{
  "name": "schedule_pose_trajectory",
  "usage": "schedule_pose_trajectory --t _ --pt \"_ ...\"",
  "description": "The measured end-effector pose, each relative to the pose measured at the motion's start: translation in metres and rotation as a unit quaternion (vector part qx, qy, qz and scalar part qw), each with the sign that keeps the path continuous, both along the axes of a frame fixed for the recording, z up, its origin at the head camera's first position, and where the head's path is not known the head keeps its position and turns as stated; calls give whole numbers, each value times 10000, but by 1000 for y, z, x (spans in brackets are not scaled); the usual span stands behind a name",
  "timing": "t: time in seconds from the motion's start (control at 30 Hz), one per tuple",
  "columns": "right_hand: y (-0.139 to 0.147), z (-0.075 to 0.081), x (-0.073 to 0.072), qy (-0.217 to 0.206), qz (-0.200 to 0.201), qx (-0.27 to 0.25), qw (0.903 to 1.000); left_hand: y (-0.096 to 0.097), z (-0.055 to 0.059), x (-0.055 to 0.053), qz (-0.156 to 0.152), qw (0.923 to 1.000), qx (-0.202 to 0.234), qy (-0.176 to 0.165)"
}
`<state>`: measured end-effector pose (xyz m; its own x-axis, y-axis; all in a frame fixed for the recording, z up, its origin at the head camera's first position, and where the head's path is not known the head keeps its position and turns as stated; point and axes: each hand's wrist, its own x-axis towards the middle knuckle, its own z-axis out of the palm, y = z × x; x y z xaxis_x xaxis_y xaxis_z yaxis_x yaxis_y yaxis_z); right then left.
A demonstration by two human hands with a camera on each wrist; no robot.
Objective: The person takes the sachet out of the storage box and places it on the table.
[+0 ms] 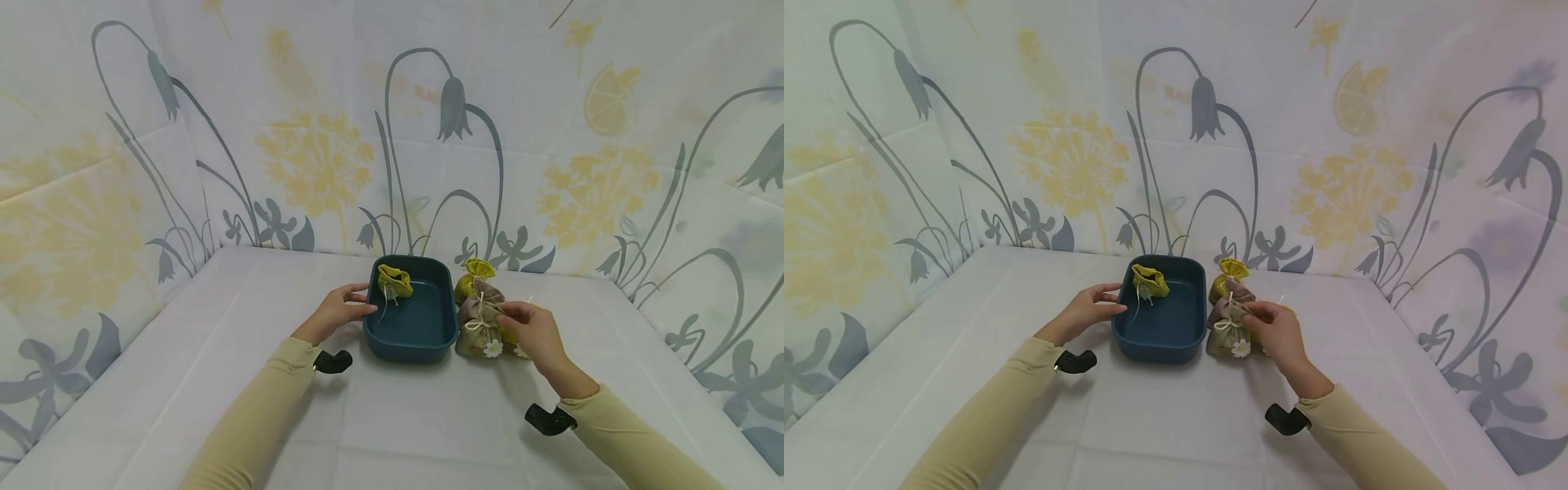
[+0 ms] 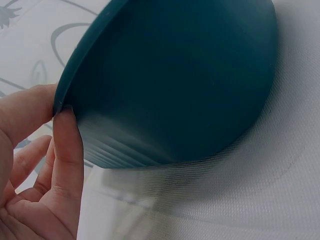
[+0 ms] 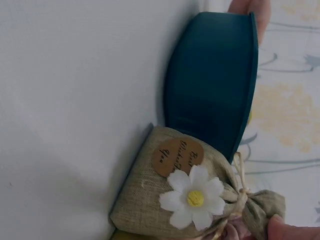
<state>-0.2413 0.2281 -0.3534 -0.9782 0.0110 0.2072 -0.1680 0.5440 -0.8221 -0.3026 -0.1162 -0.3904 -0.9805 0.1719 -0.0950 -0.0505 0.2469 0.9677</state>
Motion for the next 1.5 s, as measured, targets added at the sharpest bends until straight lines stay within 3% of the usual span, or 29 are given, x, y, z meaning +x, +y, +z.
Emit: schedule_pose_trajectory --t 0.4,0.93,1.5 --pt "8 13 3 33 -34 -34 10000 0 1 1 25 10000 -8 -13" --pt "-5 30 3 160 169 -311 9992 1 0 1 26 10000 -52 -9" --pt "-35 35 -12 49 414 -732 9964 1 0 -1 8 10000 98 -1"
